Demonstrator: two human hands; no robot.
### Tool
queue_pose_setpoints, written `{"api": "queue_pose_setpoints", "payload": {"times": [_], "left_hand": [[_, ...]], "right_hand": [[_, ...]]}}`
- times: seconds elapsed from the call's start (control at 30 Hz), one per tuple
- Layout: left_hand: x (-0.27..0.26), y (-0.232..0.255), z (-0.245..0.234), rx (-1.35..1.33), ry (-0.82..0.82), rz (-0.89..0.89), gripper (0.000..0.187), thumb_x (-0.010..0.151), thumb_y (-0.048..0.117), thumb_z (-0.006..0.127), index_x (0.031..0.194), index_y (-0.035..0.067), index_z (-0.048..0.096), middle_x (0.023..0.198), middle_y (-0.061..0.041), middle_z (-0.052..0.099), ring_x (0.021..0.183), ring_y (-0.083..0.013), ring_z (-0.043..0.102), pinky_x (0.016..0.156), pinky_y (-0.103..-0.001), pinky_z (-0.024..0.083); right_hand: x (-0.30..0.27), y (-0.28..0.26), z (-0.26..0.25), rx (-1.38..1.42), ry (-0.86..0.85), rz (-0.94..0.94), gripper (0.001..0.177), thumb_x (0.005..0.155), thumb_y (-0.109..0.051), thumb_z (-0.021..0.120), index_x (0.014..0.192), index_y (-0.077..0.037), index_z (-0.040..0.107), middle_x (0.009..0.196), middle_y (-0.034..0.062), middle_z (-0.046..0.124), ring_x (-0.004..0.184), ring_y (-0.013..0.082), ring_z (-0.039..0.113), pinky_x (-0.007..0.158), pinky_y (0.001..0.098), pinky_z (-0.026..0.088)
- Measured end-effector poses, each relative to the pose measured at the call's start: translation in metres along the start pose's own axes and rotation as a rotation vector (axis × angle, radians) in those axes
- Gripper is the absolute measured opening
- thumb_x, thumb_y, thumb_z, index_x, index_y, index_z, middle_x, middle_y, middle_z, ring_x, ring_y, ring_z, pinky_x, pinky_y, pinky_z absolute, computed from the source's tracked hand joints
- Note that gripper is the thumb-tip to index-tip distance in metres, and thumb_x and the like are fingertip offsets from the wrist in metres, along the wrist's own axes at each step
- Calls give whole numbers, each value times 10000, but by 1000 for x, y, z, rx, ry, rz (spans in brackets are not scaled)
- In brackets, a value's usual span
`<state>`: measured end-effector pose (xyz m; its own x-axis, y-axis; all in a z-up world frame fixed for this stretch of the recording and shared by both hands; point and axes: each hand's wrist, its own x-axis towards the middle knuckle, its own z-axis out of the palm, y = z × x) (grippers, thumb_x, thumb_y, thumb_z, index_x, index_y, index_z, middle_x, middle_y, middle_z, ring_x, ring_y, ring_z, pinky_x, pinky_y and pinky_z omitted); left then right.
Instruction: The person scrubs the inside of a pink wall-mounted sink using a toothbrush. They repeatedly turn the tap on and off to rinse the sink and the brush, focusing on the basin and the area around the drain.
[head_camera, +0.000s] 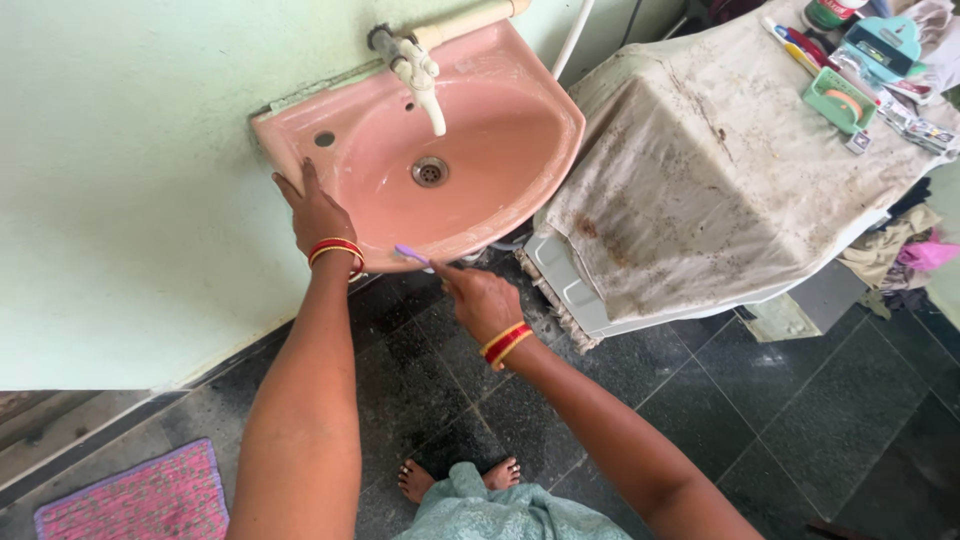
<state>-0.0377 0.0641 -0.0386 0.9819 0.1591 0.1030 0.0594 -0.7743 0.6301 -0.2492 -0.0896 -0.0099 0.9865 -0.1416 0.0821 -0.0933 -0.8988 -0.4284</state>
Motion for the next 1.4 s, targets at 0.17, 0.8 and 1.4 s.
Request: {"api": "queue_pose_setpoints", "payload": {"times": [0.17, 0.8, 1.4], "left_hand": [[-2, 9, -8, -29, -19, -15, 490, 1075, 237, 506, 1551, 338, 444, 1696, -150, 201, 1058, -427, 691, 828, -513, 599], [-1, 11, -14, 85, -79, 6, 826, 905, 272, 787, 1602, 326, 346, 1674, -212, 192, 1063, -409, 700, 884, -484, 596], [-1, 9, -13, 87, -109, -23, 867, 873, 273, 792, 1604, 329, 328, 1663, -192, 171, 1110, -408, 668, 891, -474, 587]], "right_hand": [[-6, -4, 10, -24, 225, -153, 456, 998, -152, 571, 1430, -290, 629, 796, 23, 741, 540, 101, 562, 431, 263, 459], [-8, 47, -21, -49, 69, 70, 389, 1019, -144, 565, 1365, -297, 655, 760, 31, 741, 433, 116, 517, 341, 267, 411], [-23, 101, -48, -163, 85, 57, 423, 1007, -178, 615, 1411, -301, 625, 816, 57, 745, 525, 140, 616, 418, 281, 496]]}}
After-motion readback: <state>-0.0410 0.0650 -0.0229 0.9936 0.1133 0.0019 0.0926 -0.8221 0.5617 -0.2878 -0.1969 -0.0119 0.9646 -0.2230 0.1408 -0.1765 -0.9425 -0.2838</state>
